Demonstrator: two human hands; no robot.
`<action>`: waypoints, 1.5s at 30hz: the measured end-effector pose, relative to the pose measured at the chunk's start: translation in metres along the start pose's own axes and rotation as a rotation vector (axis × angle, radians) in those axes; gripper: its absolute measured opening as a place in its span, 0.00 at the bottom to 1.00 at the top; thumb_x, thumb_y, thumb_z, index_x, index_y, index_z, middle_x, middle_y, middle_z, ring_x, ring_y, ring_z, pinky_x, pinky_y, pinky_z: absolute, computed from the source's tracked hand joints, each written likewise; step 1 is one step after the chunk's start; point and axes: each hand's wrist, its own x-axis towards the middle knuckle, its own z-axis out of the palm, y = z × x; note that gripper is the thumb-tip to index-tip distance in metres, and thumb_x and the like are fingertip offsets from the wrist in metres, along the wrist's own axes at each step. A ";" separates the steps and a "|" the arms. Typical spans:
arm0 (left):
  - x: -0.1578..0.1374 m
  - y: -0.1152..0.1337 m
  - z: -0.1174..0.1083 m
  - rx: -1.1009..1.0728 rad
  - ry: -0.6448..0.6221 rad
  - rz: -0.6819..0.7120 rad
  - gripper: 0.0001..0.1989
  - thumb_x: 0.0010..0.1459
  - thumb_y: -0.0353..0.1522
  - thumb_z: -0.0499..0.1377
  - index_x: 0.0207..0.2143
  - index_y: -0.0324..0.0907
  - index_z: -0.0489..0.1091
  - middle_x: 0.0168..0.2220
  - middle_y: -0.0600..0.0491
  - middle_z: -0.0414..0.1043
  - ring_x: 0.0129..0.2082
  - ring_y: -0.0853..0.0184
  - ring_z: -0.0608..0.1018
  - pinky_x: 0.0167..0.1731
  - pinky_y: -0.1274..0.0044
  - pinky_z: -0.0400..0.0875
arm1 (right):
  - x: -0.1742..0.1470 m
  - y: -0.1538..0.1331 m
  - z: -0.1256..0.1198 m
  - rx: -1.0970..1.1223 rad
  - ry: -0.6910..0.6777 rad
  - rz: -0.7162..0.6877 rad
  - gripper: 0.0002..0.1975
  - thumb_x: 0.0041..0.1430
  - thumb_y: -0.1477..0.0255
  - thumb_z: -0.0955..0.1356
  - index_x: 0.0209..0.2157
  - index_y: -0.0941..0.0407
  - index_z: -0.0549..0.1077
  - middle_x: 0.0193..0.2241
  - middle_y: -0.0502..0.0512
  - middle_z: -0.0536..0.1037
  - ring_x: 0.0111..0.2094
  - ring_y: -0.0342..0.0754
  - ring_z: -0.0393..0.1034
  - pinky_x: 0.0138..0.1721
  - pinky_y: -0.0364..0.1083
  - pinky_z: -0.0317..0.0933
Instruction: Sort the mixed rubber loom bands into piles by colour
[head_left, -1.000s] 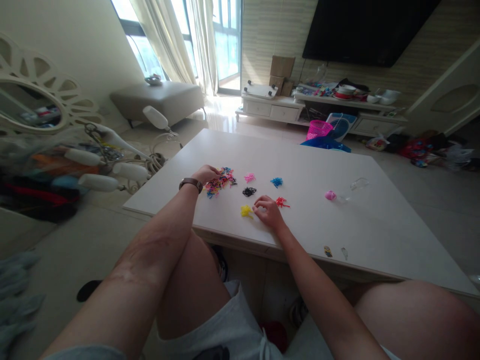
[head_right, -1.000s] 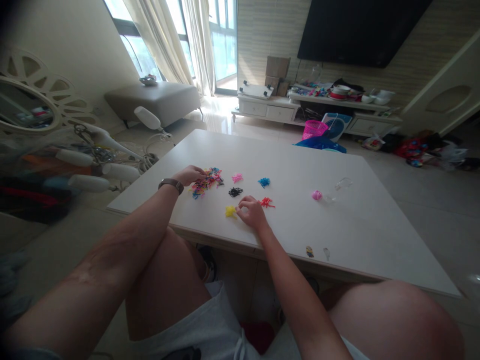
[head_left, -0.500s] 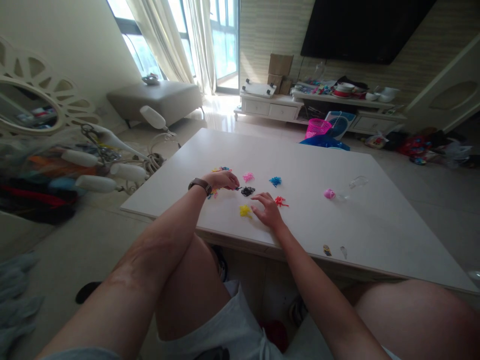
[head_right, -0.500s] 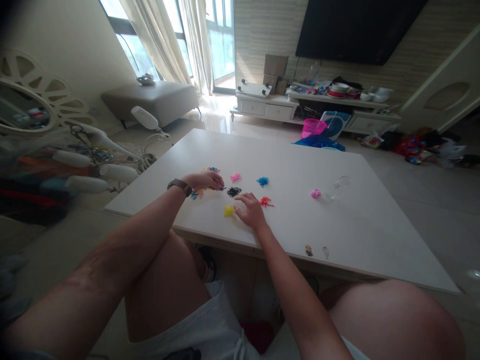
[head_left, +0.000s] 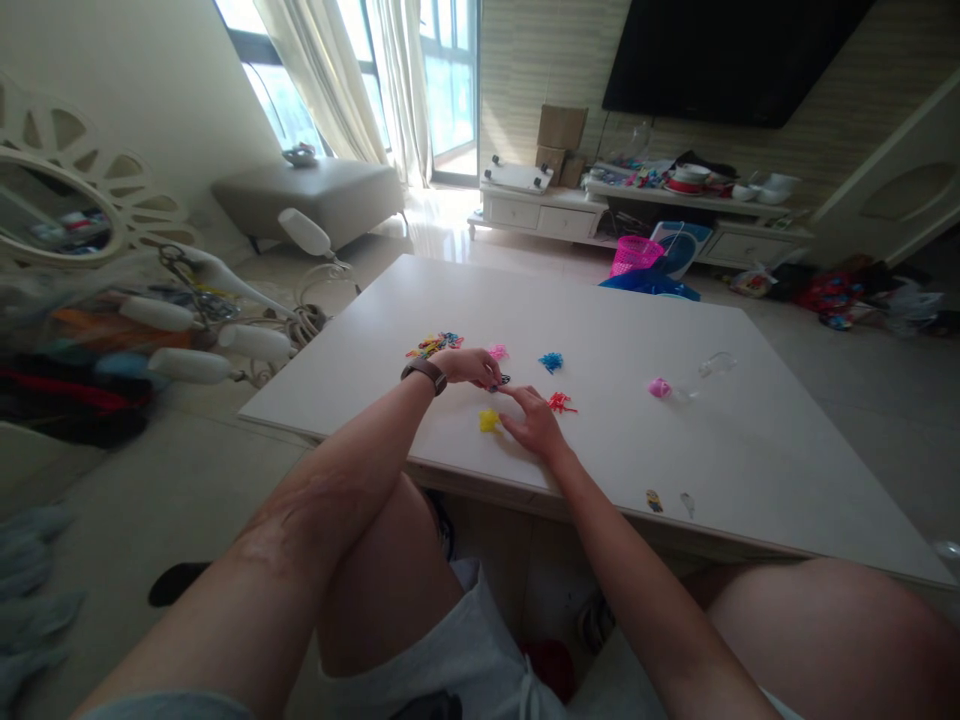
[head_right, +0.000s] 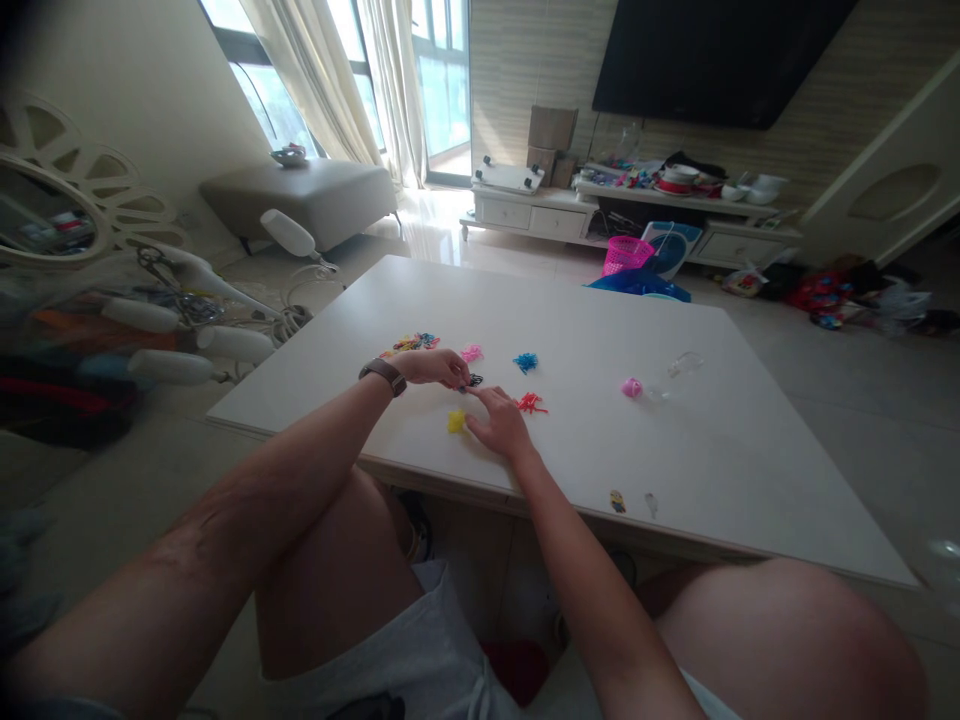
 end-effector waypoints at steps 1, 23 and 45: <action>0.001 -0.001 0.000 -0.004 -0.009 -0.002 0.08 0.40 0.19 0.66 0.27 0.35 0.78 0.26 0.51 0.77 0.29 0.69 0.76 0.36 0.77 0.71 | 0.000 0.000 0.000 -0.002 0.004 -0.001 0.24 0.59 0.71 0.70 0.58 0.50 0.70 0.50 0.56 0.77 0.52 0.54 0.69 0.56 0.55 0.64; 0.003 -0.015 -0.019 -0.170 0.203 -0.133 0.06 0.46 0.21 0.63 0.22 0.38 0.71 0.22 0.52 0.71 0.24 0.70 0.73 0.35 0.76 0.72 | 0.004 0.006 0.006 -0.222 0.048 0.192 0.22 0.59 0.72 0.66 0.56 0.55 0.72 0.50 0.60 0.77 0.55 0.56 0.66 0.58 0.55 0.60; -0.002 -0.002 -0.005 -0.062 0.137 0.046 0.05 0.45 0.25 0.69 0.25 0.38 0.75 0.24 0.52 0.76 0.27 0.70 0.77 0.36 0.79 0.73 | 0.005 -0.005 0.004 -0.254 -0.040 0.112 0.27 0.62 0.69 0.65 0.63 0.52 0.63 0.61 0.57 0.70 0.62 0.55 0.60 0.57 0.55 0.57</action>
